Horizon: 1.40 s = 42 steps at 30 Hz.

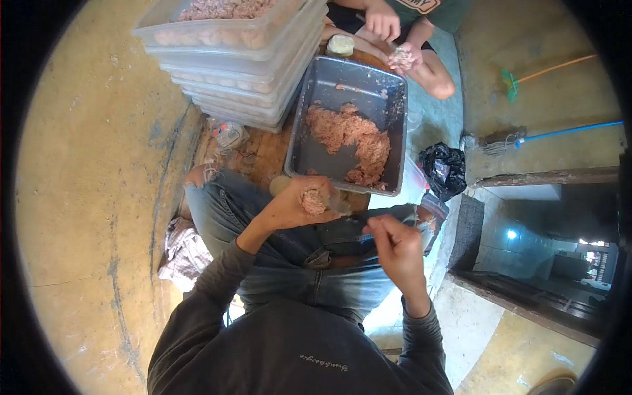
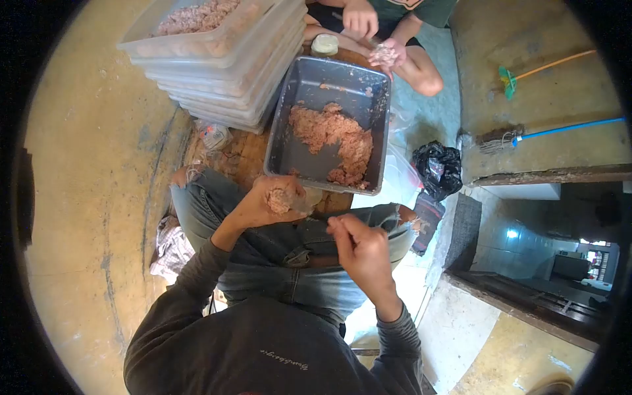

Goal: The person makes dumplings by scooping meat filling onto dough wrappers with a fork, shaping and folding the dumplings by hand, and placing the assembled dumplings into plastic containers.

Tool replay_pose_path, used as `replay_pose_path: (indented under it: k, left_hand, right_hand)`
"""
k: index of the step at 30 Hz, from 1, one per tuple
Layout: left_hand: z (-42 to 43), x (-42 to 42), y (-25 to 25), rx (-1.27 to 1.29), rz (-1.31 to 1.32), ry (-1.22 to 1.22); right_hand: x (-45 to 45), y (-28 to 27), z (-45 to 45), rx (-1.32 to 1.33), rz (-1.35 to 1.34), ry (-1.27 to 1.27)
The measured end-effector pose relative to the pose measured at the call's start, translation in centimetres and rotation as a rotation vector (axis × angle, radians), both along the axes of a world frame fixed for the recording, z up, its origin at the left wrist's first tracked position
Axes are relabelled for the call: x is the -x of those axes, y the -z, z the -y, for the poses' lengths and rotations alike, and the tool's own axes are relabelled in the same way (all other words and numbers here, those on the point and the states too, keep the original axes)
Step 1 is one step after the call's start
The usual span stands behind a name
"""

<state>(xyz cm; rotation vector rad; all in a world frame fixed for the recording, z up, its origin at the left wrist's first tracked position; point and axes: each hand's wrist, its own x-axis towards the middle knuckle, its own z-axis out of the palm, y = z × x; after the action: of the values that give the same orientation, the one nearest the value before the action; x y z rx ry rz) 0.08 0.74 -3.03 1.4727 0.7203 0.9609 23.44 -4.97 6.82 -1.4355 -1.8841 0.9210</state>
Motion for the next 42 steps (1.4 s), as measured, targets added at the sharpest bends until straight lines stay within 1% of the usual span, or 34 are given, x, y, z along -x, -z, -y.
replay_pose_path:
  k: [1,2,3,5,7,8,10,11,12,13,14,16,19,20,21,22,23,24,25,26,27,28,29,30,31,32,33,34,35,37,38,39,41,42]
  left_hand:
    - [0.6,-0.3,-0.7,0.038,-0.078,-0.022]
    - [1.0,-0.6,-1.1,0.050,-0.079,-0.008]
    - [1.0,-0.9,-1.6,0.124,0.000,-0.003]
    - [0.3,-0.9,-1.6,0.173,0.074,-0.017]
    - [0.7,-1.1,-0.8,0.085,-0.174,-0.055]
    - [1.5,-1.0,-0.5,0.098,-0.175,-0.045]
    - [1.0,-0.7,-2.4,0.054,-0.232,-0.055]
    - [1.1,-0.5,-1.8,0.061,-0.233,-0.055]
    - [1.3,-0.3,-1.3,0.117,-0.079,-0.004]
    - [1.1,-0.2,-1.0,0.161,0.071,0.049]
    - [1.3,-0.3,-0.9,0.162,0.069,0.062]
    - [0.9,-0.8,-3.3,0.126,0.062,0.006]
    - [0.9,-1.1,-2.1,0.067,0.034,-0.019]
    - [0.9,-1.2,-2.2,0.056,0.033,-0.019]
    - [1.0,-1.3,-2.4,0.003,-0.002,-0.079]
    - [1.0,-1.5,-2.5,-0.045,-0.034,-0.153]
    - [1.0,-1.8,-2.5,-0.042,-0.032,-0.169]
    - [1.2,-2.1,-2.5,-0.038,-0.015,-0.230]
    - [1.4,-2.5,-2.5,-0.038,0.000,-0.283]
    - [1.8,-3.0,-2.0,-0.037,-0.001,-0.274]
    - [2.0,-3.4,-1.3,0.019,0.005,-0.337]
    - [1.3,-3.6,-1.7,0.061,0.015,-0.411]
    - [0.7,-3.8,-2.2,0.038,0.019,-0.432]
    - [0.8,-4.0,-4.2,0.020,0.044,-0.469]
    - [1.1,-3.7,-4.5,0.037,0.052,-0.437]
    - [1.4,-3.5,-4.8,0.055,0.061,-0.406]
    - [1.7,-3.3,-5.1,0.073,0.068,-0.375]
    - [1.6,-3.0,-3.7,0.038,0.070,-0.310]
    - [1.2,-2.6,-2.5,-0.005,0.073,-0.259]
    - [1.2,-2.2,-3.2,0.034,0.031,-0.257]
    - [1.4,-2.1,-3.6,0.080,-0.010,-0.235]
    - [1.5,-2.3,-3.8,0.080,-0.012,-0.229]
    - [1.3,-2.5,-4.3,-0.013,-0.001,-0.263]
    - [1.4,-2.5,-4.2,-0.006,-0.004,-0.262]
  right_hand:
    - [0.0,-0.5,0.4,0.020,0.007,0.069]
    - [0.4,-0.9,0.0,-0.044,0.055,-0.004]
    - [0.3,-0.9,0.5,-0.040,0.056,0.006]
    - [0.3,-1.0,0.5,-0.126,0.173,-0.024]
    - [0.6,-1.5,0.5,-0.071,0.197,0.006]
    - [0.5,-1.3,0.5,-0.112,0.231,-0.010]
    - [0.6,-2.1,-0.3,-0.185,0.268,-0.035]
    - [0.7,-3.3,0.3,-0.184,0.220,0.030]
    - [0.8,-4.0,0.9,-0.176,0.174,0.103]
    - [0.8,-3.7,1.1,-0.175,0.173,0.113]
    - [0.8,-3.3,1.3,-0.186,0.178,0.092]
    - [0.8,-2.7,1.0,-0.218,0.191,0.029]
    - [1.4,-2.9,1.5,-0.160,0.188,0.017]
    - [0.8,-2.2,1.3,-0.158,0.209,-0.043]
    - [0.6,-2.3,1.5,-0.174,0.211,-0.046]
    - [0.3,-2.5,2.0,-0.121,0.086,0.062]
    - [0.1,-2.7,2.3,-0.052,-0.040,0.172]
    - [0.0,-3.3,2.3,0.002,0.020,0.227]
    - [0.1,-2.3,2.6,0.010,0.019,0.232]
    - [0.6,-0.5,2.9,0.003,-0.020,0.200]
    - [1.2,0.8,2.9,-0.014,-0.060,0.163]
    - [2.0,1.0,3.3,-0.042,-0.061,0.172]
    - [2.1,0.4,3.8,-0.023,-0.031,0.215]
    - [1.9,0.1,3.5,-0.028,-0.034,0.275]
    - [1.6,-0.1,3.6,-0.020,-0.036,0.356]
    - [1.3,-0.4,3.4,-0.010,-0.039,0.372]
    - [1.1,-0.9,2.8,-0.042,0.011,0.251]
    - [1.1,-1.3,2.4,-0.083,0.061,0.125]
    - [1.2,-1.8,2.2,-0.098,0.058,0.125]
    - [1.4,-2.6,2.5,-0.251,0.104,0.094]
    - [1.3,-2.4,2.2,-0.194,0.225,0.039]
    - [1.3,-2.6,2.4,-0.193,0.225,0.046]
    - [1.4,-3.2,1.9,-0.321,0.124,0.068]
    - [1.4,-3.0,1.7,-0.338,0.205,0.018]
